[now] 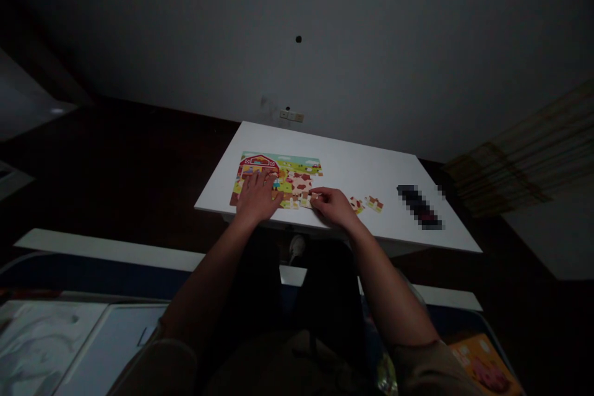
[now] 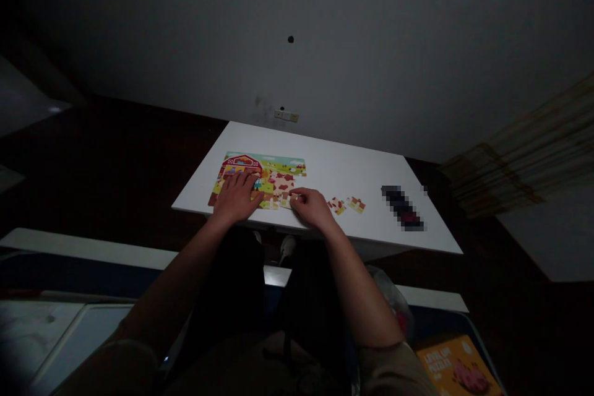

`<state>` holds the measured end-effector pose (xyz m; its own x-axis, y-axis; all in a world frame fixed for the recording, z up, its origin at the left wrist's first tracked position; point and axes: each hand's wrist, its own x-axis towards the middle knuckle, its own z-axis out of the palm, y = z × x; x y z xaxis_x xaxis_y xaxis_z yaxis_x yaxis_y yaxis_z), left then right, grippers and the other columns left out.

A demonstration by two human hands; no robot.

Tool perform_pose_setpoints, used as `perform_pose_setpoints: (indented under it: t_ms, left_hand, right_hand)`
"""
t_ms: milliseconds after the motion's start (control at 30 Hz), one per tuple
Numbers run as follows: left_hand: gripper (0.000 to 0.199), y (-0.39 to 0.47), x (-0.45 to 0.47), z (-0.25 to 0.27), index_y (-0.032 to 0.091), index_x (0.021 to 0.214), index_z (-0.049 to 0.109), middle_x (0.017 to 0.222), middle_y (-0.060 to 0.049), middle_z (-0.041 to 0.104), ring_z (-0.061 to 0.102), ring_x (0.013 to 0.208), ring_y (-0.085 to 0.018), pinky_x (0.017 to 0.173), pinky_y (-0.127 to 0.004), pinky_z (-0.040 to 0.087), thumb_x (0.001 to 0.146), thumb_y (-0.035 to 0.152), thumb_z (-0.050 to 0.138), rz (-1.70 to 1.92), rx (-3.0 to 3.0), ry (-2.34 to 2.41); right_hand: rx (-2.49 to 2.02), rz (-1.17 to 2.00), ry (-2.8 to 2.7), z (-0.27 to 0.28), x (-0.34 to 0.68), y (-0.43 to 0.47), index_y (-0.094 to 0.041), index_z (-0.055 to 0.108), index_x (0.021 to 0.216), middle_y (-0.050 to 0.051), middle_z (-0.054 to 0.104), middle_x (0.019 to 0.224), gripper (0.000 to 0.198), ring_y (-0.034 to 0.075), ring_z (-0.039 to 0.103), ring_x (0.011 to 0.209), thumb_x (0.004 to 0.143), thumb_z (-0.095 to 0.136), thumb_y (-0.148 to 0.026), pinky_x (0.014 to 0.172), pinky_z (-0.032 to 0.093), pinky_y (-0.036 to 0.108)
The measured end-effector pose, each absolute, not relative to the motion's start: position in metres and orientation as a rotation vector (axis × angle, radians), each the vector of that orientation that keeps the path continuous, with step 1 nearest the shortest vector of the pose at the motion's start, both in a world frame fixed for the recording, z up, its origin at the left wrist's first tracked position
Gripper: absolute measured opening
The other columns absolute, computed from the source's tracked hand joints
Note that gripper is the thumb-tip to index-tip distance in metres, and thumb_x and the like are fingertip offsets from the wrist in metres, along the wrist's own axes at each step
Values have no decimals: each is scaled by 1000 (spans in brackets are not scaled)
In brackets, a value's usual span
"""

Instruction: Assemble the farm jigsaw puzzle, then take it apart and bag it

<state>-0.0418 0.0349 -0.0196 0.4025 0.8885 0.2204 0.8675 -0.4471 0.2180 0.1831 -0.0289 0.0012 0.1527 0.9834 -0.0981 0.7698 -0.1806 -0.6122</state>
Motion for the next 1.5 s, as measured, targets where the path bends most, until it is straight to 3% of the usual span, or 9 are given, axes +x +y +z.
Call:
perform_pose_setpoints:
  t_ms: [233,500,633,733,867,1067,1300,1500]
  left_hand:
    - [54,34,-43,-20,28,140,38,148,-5,36,26,138,-31,114,-48,15,90,49,40,519,2554,1612]
    - [56,37,-44,-22,26,141,38,148,-6,36,28,137,-31,113,-49,18,90,49,40,549,2559,1579]
    - [57,38,-43,-23,24,140,39,149,-8,36,28,137,-32,113,-49,17,90,50,40,564,2559,1572]
    - [56,37,-43,-22,25,141,38,149,-7,34,25,139,-31,114,-49,16,90,49,40,541,2552,1576]
    - [56,36,-41,-20,25,141,38,150,-6,34,25,139,-31,114,-49,15,90,49,40,516,2546,1592]
    - [54,34,-39,-16,26,141,37,150,-5,35,25,139,-31,114,-49,16,91,46,40,485,2575,1604]
    - [53,33,-36,-13,28,141,37,150,-3,34,26,138,-32,114,-50,18,91,46,38,448,2596,1623]
    - [53,34,-36,-15,29,141,36,150,-3,33,25,138,-31,114,-49,19,92,47,35,441,2617,1598]
  right_hand:
    - [-1963,543,-1967,15,172,-26,-24,66,119,5,70,110,36,21,64,95,87,51,-28,84,45,29]
    - [-1949,197,-2108,6,164,-29,-27,69,113,10,66,100,30,23,59,95,91,50,-35,82,45,32]
    - [-1945,-5,-2067,-1,151,-45,-25,69,110,10,64,106,29,24,56,100,93,47,-33,88,43,35]
    - [-1915,-113,-2063,-7,139,-62,-25,64,118,10,62,115,31,27,52,108,92,48,-32,94,40,41]
    - [-1868,-121,-2019,-13,139,-79,-27,56,127,7,58,128,37,28,48,115,92,49,-32,99,38,46]
    - [-1935,-170,-1705,-23,196,-91,-19,55,125,10,60,122,39,27,50,114,90,41,-22,100,39,46]
    - [-1948,-96,-1765,-29,231,-98,-20,49,134,10,56,129,52,32,43,123,84,54,-34,101,39,49]
    - [-2015,8,-1793,-26,234,-89,-22,53,131,10,59,125,49,32,43,122,84,54,-36,98,41,49]
